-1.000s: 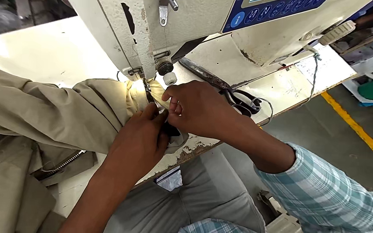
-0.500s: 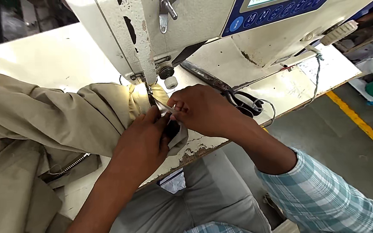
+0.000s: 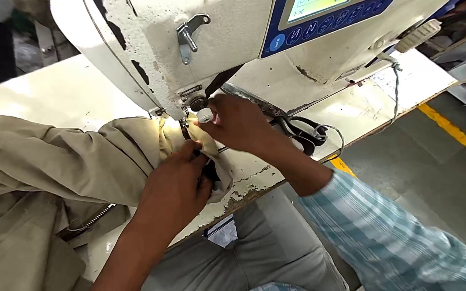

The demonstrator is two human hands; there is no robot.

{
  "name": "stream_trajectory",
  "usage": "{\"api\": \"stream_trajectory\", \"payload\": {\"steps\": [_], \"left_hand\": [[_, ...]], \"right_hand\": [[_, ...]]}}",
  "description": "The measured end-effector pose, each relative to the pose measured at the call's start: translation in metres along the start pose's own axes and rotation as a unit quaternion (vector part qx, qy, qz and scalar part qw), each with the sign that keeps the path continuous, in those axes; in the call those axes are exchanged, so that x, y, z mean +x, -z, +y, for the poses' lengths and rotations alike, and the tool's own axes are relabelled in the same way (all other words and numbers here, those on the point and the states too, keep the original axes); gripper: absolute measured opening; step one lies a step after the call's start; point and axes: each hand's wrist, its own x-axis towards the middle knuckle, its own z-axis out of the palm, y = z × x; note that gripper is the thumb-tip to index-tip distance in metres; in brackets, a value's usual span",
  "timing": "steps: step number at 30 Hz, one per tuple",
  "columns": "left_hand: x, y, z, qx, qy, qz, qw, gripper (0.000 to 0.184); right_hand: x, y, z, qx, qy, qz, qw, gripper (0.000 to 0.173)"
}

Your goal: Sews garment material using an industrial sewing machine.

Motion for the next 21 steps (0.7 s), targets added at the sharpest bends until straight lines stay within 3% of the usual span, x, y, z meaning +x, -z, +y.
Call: {"api": "stream_trajectory", "payload": {"steps": [6, 10, 12, 15, 18, 21], "left_hand": [[0.002, 0.003, -0.001, 0.001, -0.005, -0.008, 1.000, 0.025], [0.000, 0.000, -0.001, -0.001, 0.010, 0.008, 1.000, 0.031], [-0.001, -0.002, -0.003, -0.001, 0.006, 0.018, 1.000, 0.031], [-0.002, 0.001, -0.002, -0.012, 0.007, 0.005, 1.000, 0.022], [-0.001, 0.002, -0.003, -0.023, 0.004, 0.000, 1.000, 0.036], [-0.003, 0.001, -0.003, -0.026, 0.016, 0.002, 1.000, 0.030]], "right_hand": [[0.036, -0.016, 0.009, 0.035, -0.055, -0.007, 0.998, 0.022], [0.016, -0.013, 0.011, 0.084, -0.011, 0.029, 0.996, 0.023], [-0.004, -0.005, 0.009, 0.114, 0.013, -0.027, 0.993, 0.032], [-0.024, 0.005, 0.003, 0.083, 0.008, -0.119, 0.989, 0.033], [-0.023, 0.009, 0.000, 0.049, 0.000, -0.123, 0.991, 0.022], [-0.022, 0.004, -0.008, 0.008, 0.008, -0.082, 0.997, 0.017]]}}
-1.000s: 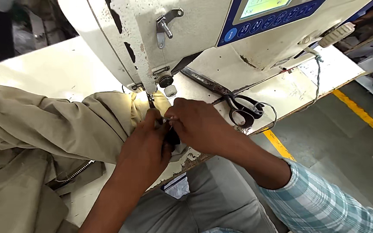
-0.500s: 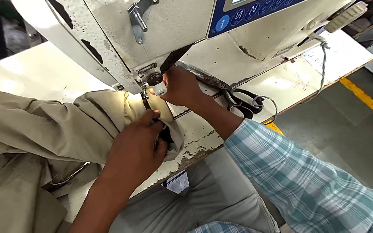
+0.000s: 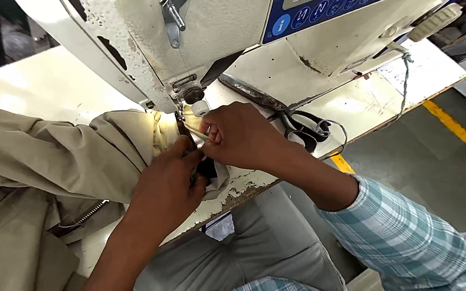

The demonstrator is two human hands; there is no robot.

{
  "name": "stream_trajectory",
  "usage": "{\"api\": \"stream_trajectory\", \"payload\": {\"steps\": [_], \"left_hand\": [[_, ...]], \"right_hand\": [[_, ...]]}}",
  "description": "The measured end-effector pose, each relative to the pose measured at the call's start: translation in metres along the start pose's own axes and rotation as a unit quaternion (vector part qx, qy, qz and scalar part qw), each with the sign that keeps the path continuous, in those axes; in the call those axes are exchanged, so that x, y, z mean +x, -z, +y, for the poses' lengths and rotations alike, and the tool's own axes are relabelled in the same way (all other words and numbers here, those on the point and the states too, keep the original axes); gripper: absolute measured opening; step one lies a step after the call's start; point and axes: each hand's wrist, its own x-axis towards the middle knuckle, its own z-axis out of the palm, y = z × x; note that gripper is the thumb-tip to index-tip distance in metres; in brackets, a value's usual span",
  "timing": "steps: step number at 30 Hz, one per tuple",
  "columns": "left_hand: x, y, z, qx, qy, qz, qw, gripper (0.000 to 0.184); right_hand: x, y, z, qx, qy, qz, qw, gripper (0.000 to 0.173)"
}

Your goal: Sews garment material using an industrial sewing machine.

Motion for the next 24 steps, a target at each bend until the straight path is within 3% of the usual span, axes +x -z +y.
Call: {"api": "stream_trajectory", "payload": {"steps": [2, 8, 16, 24], "left_hand": [[-0.001, 0.000, 0.001, 0.000, 0.006, -0.003, 1.000, 0.026], [0.000, 0.002, 0.001, 0.001, -0.001, -0.013, 1.000, 0.037], [0.001, 0.002, 0.000, 0.001, 0.000, -0.013, 1.000, 0.032], [-0.001, 0.002, 0.003, -0.008, 0.012, -0.003, 1.000, 0.024]], "right_hand": [[0.002, -0.003, -0.004, -0.021, 0.011, 0.011, 1.000, 0.017], [0.002, -0.001, -0.007, -0.035, 0.007, 0.017, 0.999, 0.018], [0.000, -0.009, -0.006, 0.012, -0.004, 0.047, 0.999, 0.008], [0.000, -0.011, -0.011, -0.007, 0.002, 0.005, 1.000, 0.015]]}}
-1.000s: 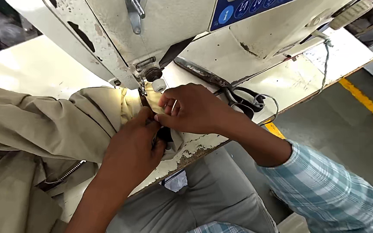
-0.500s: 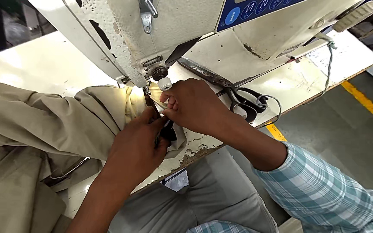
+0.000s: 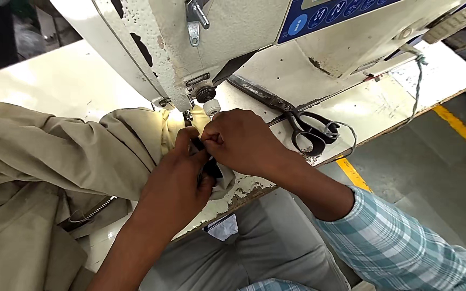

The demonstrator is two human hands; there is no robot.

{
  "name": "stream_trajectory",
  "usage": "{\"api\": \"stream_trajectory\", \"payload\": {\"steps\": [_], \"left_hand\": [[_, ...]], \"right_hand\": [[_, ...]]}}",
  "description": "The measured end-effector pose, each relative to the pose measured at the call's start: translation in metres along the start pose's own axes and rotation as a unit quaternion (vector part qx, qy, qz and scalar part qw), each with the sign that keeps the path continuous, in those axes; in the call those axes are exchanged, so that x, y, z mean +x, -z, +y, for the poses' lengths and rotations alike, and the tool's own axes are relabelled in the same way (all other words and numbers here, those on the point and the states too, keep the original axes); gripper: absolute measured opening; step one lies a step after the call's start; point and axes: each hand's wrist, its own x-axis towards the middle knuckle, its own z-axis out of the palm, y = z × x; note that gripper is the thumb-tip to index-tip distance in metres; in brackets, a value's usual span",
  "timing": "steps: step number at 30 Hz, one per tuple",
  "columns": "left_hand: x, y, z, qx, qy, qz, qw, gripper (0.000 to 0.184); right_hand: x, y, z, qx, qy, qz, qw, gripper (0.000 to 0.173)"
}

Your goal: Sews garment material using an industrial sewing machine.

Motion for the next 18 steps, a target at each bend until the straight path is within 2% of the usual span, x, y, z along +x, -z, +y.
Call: {"api": "stream_trajectory", "payload": {"steps": [6, 7, 9, 11, 12, 14, 18], "left_hand": [[0.002, 0.001, 0.000, 0.013, -0.015, -0.011, 1.000, 0.029], [0.002, 0.002, 0.000, 0.017, -0.017, -0.015, 1.000, 0.032], [0.003, 0.001, -0.001, 0.023, -0.015, -0.014, 1.000, 0.037], [0.002, -0.001, -0.003, 0.027, -0.011, -0.007, 1.000, 0.037], [0.002, -0.001, -0.003, 0.028, -0.010, -0.006, 1.000, 0.037], [0.002, -0.001, -0.002, 0.025, -0.008, -0.010, 1.000, 0.038], [0.002, -0.001, -0.004, 0.022, -0.008, 0.003, 1.000, 0.034]], "right_hand": [[0.005, 0.014, 0.002, -0.035, 0.009, -0.084, 0.996, 0.024], [0.007, 0.016, 0.011, -0.020, 0.008, -0.072, 0.997, 0.030], [0.008, 0.018, 0.030, -0.002, 0.015, 0.024, 1.000, 0.035], [0.010, 0.007, 0.036, -0.001, 0.079, 0.127, 0.989, 0.024], [0.011, -0.001, 0.035, -0.007, 0.117, 0.153, 0.981, 0.020], [0.014, -0.018, 0.038, -0.048, 0.163, 0.157, 0.973, 0.020], [0.015, -0.025, 0.038, -0.130, 0.171, 0.148, 0.965, 0.023]]}}
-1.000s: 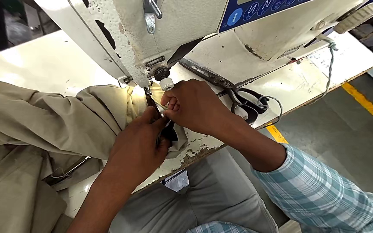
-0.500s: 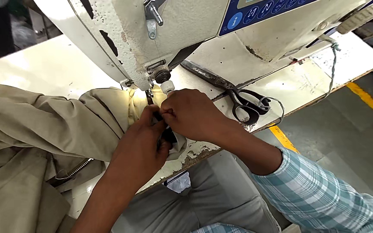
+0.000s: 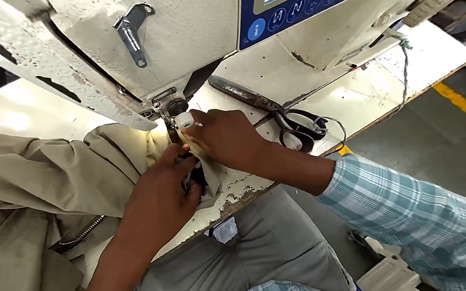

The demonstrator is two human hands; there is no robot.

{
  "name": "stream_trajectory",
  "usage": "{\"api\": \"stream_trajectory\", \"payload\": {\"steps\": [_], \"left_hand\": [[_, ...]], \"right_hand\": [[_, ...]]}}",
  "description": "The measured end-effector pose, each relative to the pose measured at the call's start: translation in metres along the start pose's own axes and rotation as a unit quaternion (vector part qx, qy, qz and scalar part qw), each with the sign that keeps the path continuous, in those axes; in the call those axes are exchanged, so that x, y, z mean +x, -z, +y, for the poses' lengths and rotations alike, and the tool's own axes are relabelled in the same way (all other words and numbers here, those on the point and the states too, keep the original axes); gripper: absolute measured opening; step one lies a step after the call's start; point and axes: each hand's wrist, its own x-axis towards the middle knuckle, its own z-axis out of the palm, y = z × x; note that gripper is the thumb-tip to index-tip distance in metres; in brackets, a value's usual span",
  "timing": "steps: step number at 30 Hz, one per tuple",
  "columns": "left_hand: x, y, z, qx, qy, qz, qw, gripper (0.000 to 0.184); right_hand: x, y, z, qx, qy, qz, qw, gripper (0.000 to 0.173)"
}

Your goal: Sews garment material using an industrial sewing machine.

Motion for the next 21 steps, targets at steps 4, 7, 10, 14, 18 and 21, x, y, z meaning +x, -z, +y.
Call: {"api": "stream_trajectory", "payload": {"steps": [4, 7, 10, 14, 18, 21], "left_hand": [[-0.001, -0.004, -0.002, -0.010, 0.001, 0.015, 1.000, 0.036], [-0.001, -0.003, -0.003, -0.007, 0.000, 0.019, 1.000, 0.036], [0.002, -0.001, -0.007, -0.001, -0.008, 0.019, 1.000, 0.037], [0.009, 0.003, -0.015, 0.003, -0.019, 0.021, 1.000, 0.036], [0.017, 0.006, -0.023, 0.005, -0.034, 0.017, 0.999, 0.033], [0.024, 0.007, -0.029, 0.003, -0.037, 0.016, 0.999, 0.035]], "right_hand": [[-0.004, 0.003, -0.009, -0.041, -0.006, -0.032, 0.999, 0.026], [-0.001, 0.005, -0.011, -0.040, -0.014, -0.046, 0.998, 0.022], [0.003, 0.004, -0.011, -0.034, -0.023, -0.039, 0.998, 0.021], [0.011, 0.001, -0.008, -0.037, -0.020, -0.027, 0.999, 0.020], [0.016, -0.004, -0.003, -0.040, -0.013, 0.003, 0.999, 0.021], [0.022, 0.000, -0.002, -0.026, -0.021, -0.011, 0.999, 0.020]]}}
